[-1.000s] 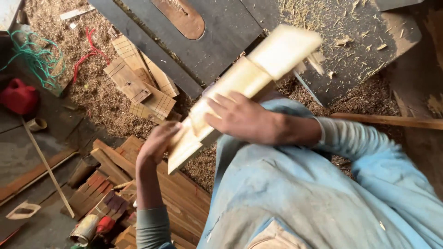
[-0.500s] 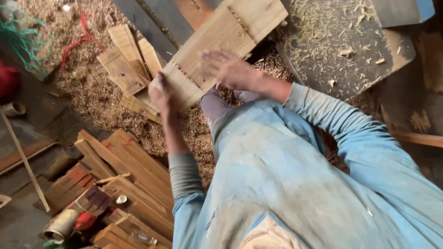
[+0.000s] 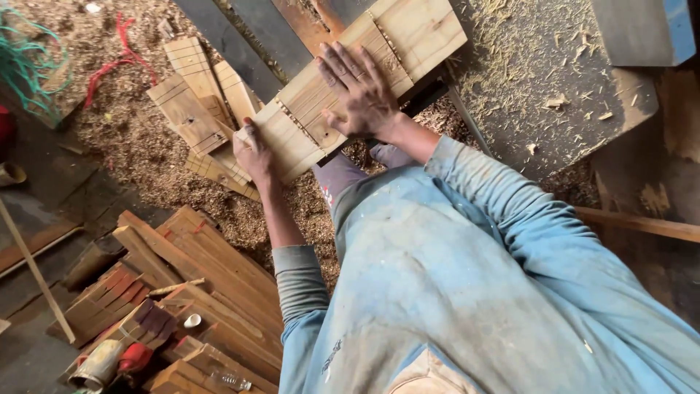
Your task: Cutting several slots into small wooden boards using a table saw.
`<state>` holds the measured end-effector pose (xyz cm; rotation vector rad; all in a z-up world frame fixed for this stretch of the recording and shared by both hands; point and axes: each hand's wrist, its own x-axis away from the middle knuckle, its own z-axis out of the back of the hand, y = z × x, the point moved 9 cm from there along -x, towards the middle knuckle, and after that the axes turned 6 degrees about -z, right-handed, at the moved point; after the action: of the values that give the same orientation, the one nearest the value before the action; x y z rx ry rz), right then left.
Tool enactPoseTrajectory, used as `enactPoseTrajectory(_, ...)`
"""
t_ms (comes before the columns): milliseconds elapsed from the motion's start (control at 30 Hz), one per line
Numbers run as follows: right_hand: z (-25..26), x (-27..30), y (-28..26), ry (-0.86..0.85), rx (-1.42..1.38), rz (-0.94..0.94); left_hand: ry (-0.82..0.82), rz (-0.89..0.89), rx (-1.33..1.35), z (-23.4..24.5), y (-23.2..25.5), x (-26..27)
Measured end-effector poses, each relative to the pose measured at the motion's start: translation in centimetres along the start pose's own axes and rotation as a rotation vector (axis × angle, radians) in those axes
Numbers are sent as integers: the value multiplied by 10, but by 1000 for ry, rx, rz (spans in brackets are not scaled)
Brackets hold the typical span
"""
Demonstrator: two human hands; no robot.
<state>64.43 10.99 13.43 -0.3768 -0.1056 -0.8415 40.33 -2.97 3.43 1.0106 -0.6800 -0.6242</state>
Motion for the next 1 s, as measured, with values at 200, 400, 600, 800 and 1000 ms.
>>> enactPoseTrajectory(200,8,-24,1,89,-27,-16,25,187,60,2,2,-12)
enactPoseTrajectory(400,14,-50,5,203,-41,-38,-17,132,69,1,15,-41)
enactPoseTrajectory(600,26,-79,2,194,-33,-74,-42,185,90,6,30,-57)
enactPoseTrajectory(800,18,-89,9,151,-29,-107,-89,246,2,5,27,-66)
enactPoseTrajectory(1000,18,-98,6,147,-14,-84,-57,230,112,10,22,-73)
